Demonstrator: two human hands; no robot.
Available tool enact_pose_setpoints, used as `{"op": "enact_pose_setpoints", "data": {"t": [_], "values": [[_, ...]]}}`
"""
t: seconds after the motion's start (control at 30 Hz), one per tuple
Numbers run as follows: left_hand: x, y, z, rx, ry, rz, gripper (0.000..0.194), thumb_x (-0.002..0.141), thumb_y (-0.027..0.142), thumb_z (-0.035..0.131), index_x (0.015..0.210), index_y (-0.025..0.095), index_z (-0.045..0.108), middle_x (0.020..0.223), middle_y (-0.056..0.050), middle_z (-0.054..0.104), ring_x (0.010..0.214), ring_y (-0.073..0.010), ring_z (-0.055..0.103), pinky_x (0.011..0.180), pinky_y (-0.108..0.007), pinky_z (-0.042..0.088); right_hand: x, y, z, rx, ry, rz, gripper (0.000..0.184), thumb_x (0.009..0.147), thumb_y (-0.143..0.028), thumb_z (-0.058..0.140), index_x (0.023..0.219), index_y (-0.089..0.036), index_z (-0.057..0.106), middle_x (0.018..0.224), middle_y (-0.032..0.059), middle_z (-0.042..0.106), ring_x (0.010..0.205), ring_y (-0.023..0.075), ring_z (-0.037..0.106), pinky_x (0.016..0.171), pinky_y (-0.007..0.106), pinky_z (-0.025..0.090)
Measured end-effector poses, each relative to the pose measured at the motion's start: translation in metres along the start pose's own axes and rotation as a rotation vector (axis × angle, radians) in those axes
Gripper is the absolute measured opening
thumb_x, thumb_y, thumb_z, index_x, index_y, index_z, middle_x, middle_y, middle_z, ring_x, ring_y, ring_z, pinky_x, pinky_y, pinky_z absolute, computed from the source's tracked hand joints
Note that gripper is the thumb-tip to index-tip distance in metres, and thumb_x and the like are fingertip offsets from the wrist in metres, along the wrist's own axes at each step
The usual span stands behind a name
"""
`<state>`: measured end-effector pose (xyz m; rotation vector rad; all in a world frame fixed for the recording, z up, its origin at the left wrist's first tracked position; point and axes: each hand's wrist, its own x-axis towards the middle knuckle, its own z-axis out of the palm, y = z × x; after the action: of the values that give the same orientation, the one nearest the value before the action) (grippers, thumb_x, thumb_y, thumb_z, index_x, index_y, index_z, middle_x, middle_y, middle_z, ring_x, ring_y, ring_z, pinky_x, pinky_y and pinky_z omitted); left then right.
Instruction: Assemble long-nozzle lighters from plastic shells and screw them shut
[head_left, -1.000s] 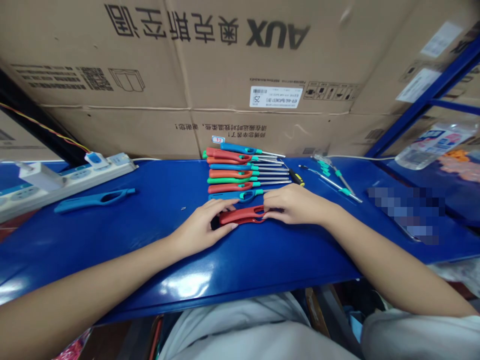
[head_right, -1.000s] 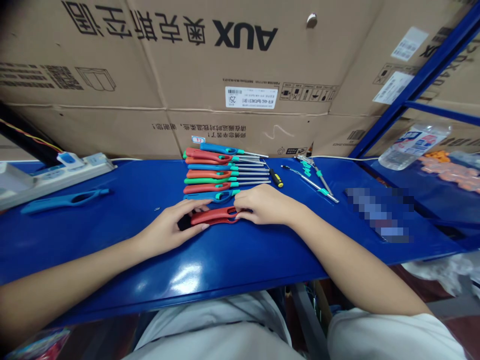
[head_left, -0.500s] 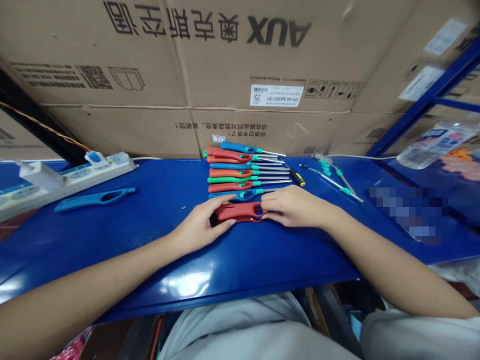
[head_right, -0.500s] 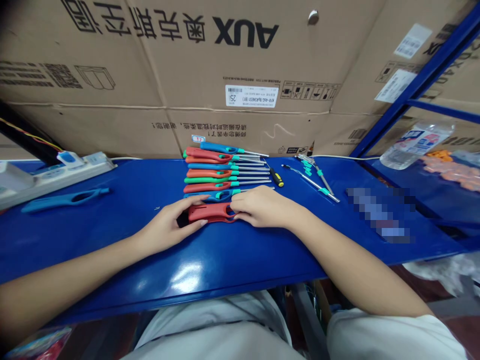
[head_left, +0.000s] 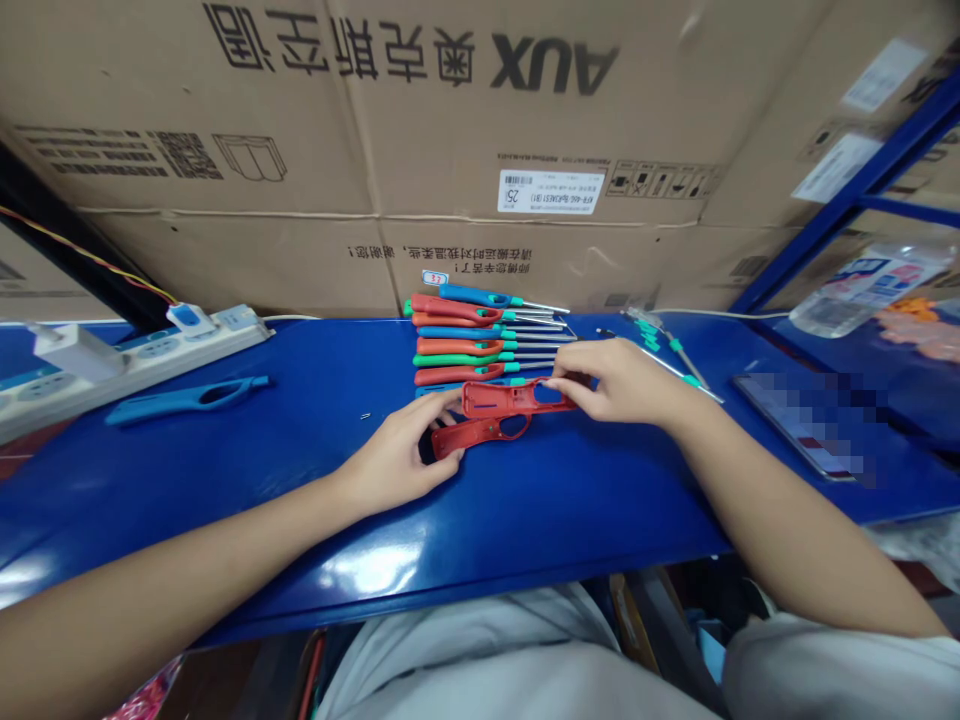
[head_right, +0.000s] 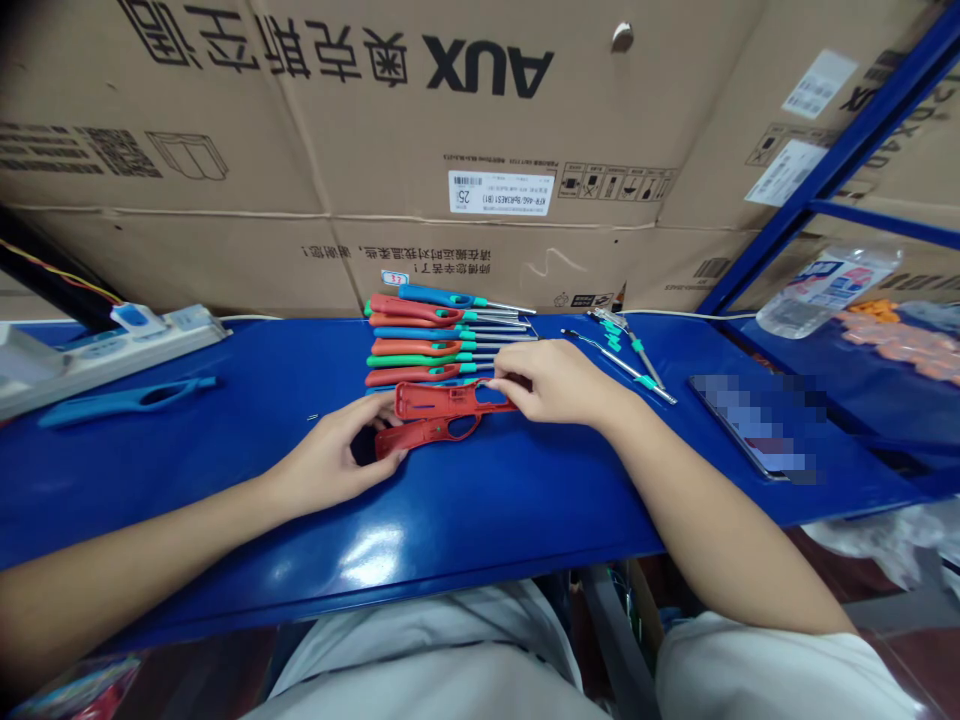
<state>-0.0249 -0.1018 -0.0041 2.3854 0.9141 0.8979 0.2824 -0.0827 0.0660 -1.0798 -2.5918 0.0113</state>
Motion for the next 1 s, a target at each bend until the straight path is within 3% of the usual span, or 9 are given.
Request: {"op": "enact_pose_setpoints", "data": {"t": [0.2,0.33,0.5,0.67,0.8,1.0], "values": [[0.002,-0.004,0.0,-0.05,-0.021,0.005,0.051,0.091,0.025,0.068,0.139,0.019,0.053,0.119,-0.008,0.069,0.106,-0.0196,0.068,0.096,-0.038,0.058,0.003,-0.014,0.01,0.285,-0.331,-0.086,0.024,0.095,-0.025,0.057,0.072,-0.017,0.059,0.07,0.0007,0.06,0.065,0.0129,0.051,0.062,0.025,0.034],[0.002,-0.005,0.001,-0.043,-0.025,-0.015,0.045,0.093,0.031,0.069,0.135,0.021,0.057,0.125,-0.008,0.068,0.11,-0.02,0.068,0.098,-0.039,0.058,0.005,-0.025,0.02,0.274,-0.424,-0.101,0.024,0.093,-0.023,0.059,0.07,-0.017,0.055,0.065,-0.002,0.054,0.061,0.0108,0.047,0.059,0.025,0.03],[0.002,0.004,-0.004,0.033,-0.024,0.067,0.027,0.099,0.028,0.06,0.124,0.02,0.066,0.125,-0.008,0.067,0.117,-0.0197,0.065,0.104,-0.038,0.054,0.006,-0.024,0.022,0.158,-0.418,-0.048,0.029,0.091,-0.028,0.064,0.067,-0.017,0.055,0.063,-0.0023,0.055,0.057,0.01,0.045,0.057,0.025,0.027],[-0.001,0.016,-0.007,0.088,-0.085,0.181,0.03,0.097,0.028,0.062,0.126,0.02,0.068,0.126,-0.009,0.067,0.119,-0.0204,0.063,0.104,-0.035,0.054,0.006,-0.017,0.02,0.168,-0.33,-0.064,0.031,0.091,-0.042,0.067,0.073,-0.018,0.059,0.076,0.0005,0.061,0.067,0.0125,0.052,0.061,0.025,0.034],[-0.005,0.017,-0.007,0.149,-0.159,0.238,0.035,0.093,0.03,0.067,0.126,0.019,0.069,0.128,-0.01,0.069,0.116,-0.0237,0.065,0.101,-0.039,0.056,0.006,-0.017,0.027,0.222,-0.268,-0.107,0.015,0.092,-0.033,0.067,0.094,-0.018,0.064,0.097,0.0041,0.065,0.083,0.0155,0.059,0.07,0.026,0.041],[0.0,0.013,-0.01,0.167,-0.204,0.236,0.028,0.099,0.028,0.058,0.121,0.02,0.072,0.117,-0.008,0.075,0.108,-0.0218,0.07,0.095,-0.037,0.058,0.007,-0.016,0.036,0.233,-0.256,-0.115,0.012,0.096,-0.029,0.061,0.094,-0.018,0.064,0.094,0.0048,0.066,0.082,0.0159,0.06,0.07,0.027,0.043]]}}
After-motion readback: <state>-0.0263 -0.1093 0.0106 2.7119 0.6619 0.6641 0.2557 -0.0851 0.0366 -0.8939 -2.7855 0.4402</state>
